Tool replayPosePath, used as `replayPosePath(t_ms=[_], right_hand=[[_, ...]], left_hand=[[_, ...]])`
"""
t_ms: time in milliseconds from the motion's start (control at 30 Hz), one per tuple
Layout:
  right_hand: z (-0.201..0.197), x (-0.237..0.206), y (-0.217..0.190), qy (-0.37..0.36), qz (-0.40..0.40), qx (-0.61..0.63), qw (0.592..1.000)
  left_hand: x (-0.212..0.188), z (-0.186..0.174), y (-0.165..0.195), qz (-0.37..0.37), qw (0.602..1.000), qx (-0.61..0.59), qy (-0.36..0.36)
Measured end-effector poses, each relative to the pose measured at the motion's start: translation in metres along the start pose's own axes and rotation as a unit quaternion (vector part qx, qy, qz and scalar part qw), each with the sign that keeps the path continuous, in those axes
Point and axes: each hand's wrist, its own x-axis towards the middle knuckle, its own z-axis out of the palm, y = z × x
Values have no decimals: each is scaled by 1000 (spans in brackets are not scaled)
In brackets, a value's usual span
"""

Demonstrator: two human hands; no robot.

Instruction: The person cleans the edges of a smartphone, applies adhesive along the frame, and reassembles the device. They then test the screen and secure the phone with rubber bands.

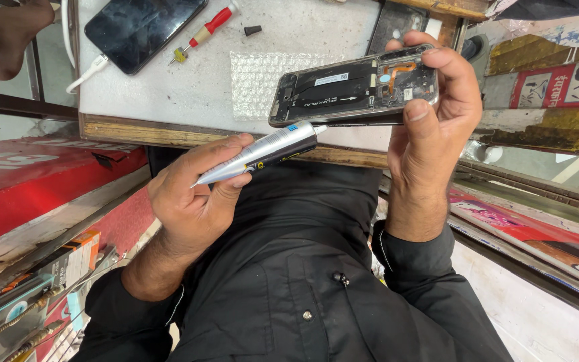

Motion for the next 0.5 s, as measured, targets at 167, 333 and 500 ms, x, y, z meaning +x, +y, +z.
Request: replayPosePath(t_ms=[167,333,500], right_hand=[[-1,0,1,8,-1,-4,1000],[-2,2,4,-5,-11,0,1000],[-1,2,4,10,1,-1,1000]], left_hand=[[-2,-2,-3,7,1000,2,1],[-3,-3,-7,13,1000,-6,1],[-5,-4,-8,18,1000,2,4]])
